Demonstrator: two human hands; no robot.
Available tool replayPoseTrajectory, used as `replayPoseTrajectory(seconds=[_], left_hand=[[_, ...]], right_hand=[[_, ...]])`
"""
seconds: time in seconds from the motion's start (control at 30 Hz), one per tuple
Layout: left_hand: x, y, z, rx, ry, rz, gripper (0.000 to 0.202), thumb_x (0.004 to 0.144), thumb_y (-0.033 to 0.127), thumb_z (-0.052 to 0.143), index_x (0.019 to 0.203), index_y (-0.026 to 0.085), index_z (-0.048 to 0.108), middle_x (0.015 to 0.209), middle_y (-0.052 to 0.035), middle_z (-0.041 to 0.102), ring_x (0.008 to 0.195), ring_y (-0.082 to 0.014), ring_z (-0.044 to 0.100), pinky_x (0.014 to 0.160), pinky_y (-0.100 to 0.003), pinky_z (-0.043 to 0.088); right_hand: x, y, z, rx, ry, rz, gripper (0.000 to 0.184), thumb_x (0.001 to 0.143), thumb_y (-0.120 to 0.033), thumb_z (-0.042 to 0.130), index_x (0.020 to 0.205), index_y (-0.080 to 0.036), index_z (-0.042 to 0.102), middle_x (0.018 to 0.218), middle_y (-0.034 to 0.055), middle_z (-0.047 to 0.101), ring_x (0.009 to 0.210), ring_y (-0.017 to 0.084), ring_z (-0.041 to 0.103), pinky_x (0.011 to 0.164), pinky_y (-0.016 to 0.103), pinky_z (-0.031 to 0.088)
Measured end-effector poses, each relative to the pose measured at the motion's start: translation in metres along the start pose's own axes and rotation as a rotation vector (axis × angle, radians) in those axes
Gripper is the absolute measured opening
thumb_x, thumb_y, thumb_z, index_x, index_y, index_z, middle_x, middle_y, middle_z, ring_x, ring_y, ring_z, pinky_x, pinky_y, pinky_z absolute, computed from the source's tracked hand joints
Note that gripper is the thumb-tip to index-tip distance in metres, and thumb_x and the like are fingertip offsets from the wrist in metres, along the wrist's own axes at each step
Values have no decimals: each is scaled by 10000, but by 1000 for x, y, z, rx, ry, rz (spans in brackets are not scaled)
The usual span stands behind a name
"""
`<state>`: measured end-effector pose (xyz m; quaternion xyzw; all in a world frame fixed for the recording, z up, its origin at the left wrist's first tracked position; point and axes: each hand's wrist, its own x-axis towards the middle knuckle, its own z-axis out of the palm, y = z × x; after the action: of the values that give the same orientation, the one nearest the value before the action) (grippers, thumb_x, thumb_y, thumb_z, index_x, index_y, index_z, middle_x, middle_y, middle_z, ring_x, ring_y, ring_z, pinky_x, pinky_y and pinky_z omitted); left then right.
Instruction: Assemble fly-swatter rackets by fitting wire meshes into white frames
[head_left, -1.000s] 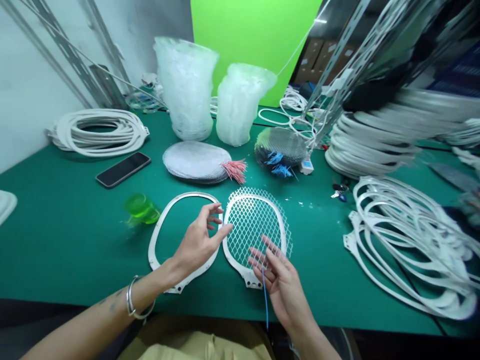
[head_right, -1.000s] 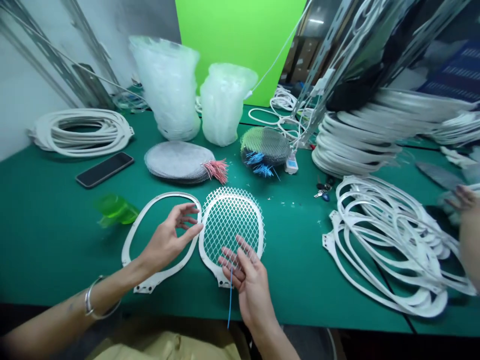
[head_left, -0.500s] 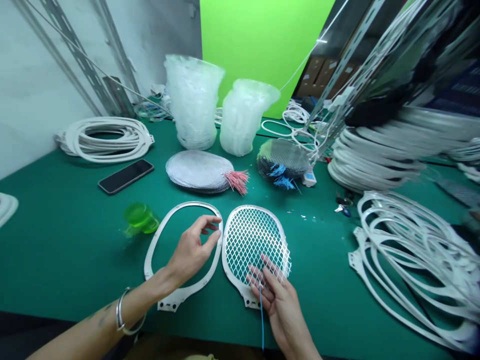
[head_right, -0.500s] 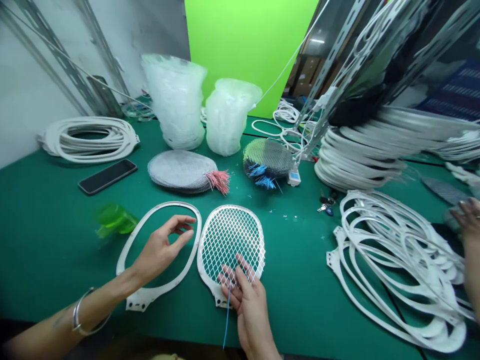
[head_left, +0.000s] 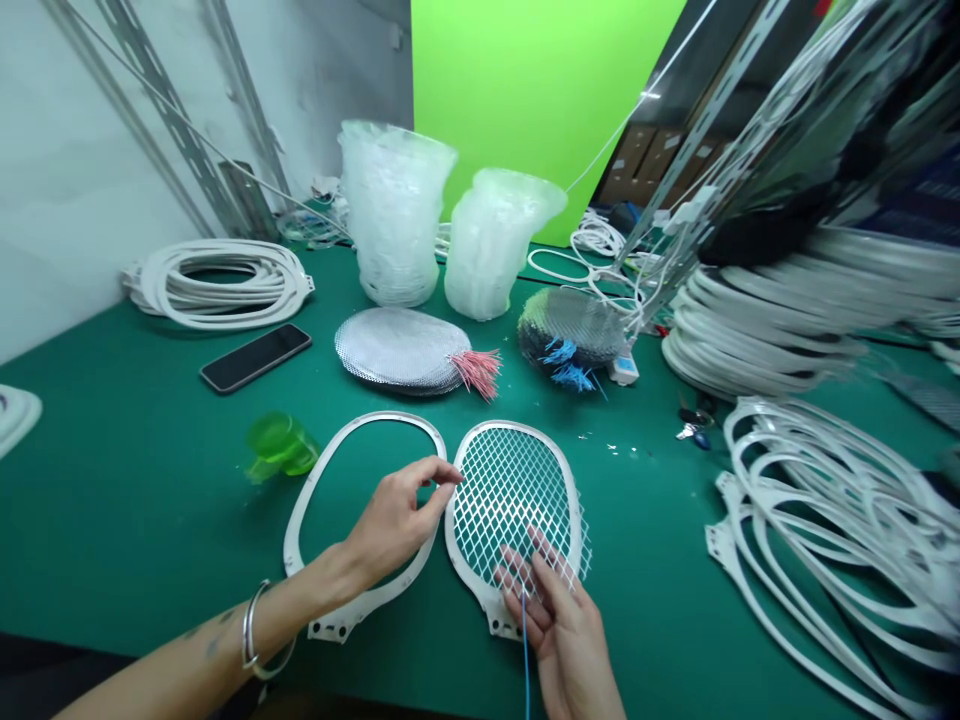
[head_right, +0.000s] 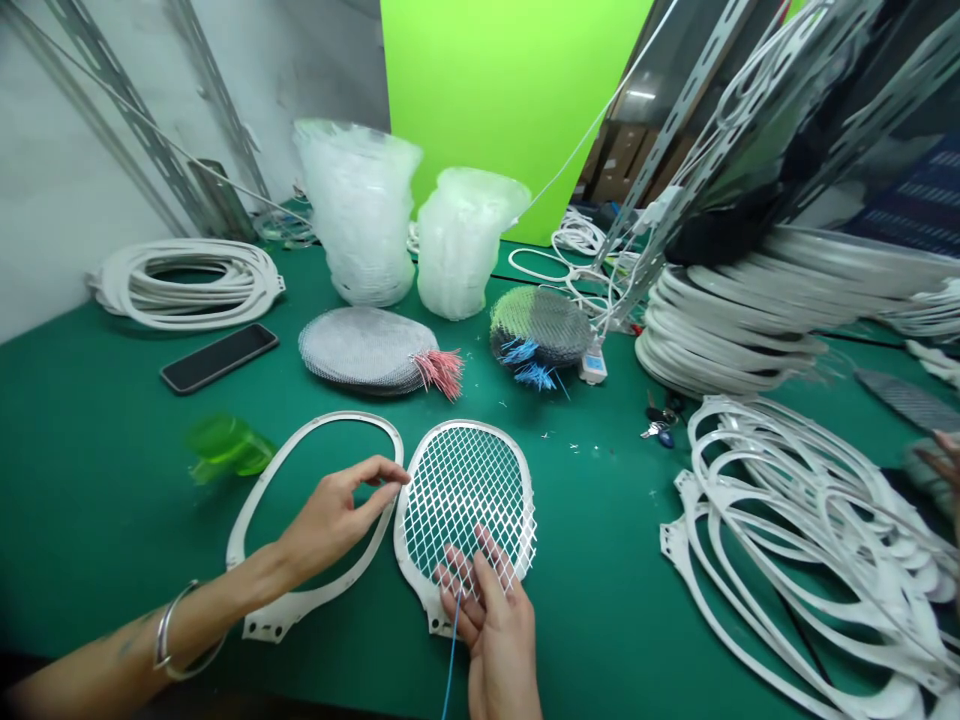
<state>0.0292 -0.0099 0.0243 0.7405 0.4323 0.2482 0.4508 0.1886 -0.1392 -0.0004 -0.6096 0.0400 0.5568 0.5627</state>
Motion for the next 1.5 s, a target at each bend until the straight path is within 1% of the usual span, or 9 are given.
replayPoseTrajectory(seconds=[0.4,0.63,0.77,0.97,1.07,1.2,1.3,1.4,1.5], left_hand=[[0,-3,2,72,-25,-7,226,934,327,465,991,217,654,1024,-37,691,945,-196,642,802,-300,516],[17,0,28,397,-385,359,473,988,454,373,1370,203,494,1472,-99,443,1376,-293,373,1108,-469,343],[25,-17,52,629,-328,408,584,988,536,301,1495,247,302,1581,-125,177,1457,-358,113,1141,-579,195],[26,-31,57,789,-278,412,518,1001,456,331,1485,272,325,1563,-153,234,1442,-368,177,1126,-528,247],[26,-29,53,814,-294,436,503,999,407,361,1484,278,324,1564,-129,252,1442,-357,193,1128,-514,248],[26,-32,55,817,-287,444,514,992,368,393,1490,280,308,1581,-97,213,1459,-347,129,1143,-524,220],[27,-34,58,824,-302,437,514,996,371,382,1491,250,309,1583,-110,195,1458,-343,130,1150,-528,206],[27,-31,54,836,-302,422,554,1004,361,348,1497,119,275,1570,-164,205,1460,-327,132,1170,-492,180],[10,-20,43,770,-265,498,620,988,394,358,1487,39,258,1561,-187,222,1467,-310,104,1190,-498,124]], right_hand=[[6,1,1,17,25,43,751,693,-389,807,1325,-166,468,991,82,754,915,249,715,750,306,605],[11,1,-1,43,-2,58,655,682,-376,823,1211,-114,539,969,107,755,918,271,713,796,355,605],[14,1,2,61,16,56,588,649,-362,846,1121,-119,595,1000,108,749,936,286,707,816,380,603],[-2,-5,-9,21,-80,70,505,635,-412,845,1014,-118,689,1030,113,740,998,268,687,898,363,558],[-20,-19,-32,-317,-171,127,496,680,-506,789,983,-119,728,926,119,754,890,251,712,800,323,571],[-16,-40,-46,-1013,-72,-389,395,831,-565,603,960,-223,754,800,80,752,717,248,699,704,371,558],[17,-46,-33,-1351,-255,-957,411,912,-442,529,1287,-290,602,1319,40,609,1258,298,512,1112,477,310],[54,-45,-20,-1614,-654,-1084,627,936,-434,482,1496,-243,274,1561,13,238,1447,249,188,1194,460,52],[73,-41,-19,-1757,-726,-1041,654,959,-467,411,1516,-227,165,1575,17,123,1460,215,104,1192,437,15]])
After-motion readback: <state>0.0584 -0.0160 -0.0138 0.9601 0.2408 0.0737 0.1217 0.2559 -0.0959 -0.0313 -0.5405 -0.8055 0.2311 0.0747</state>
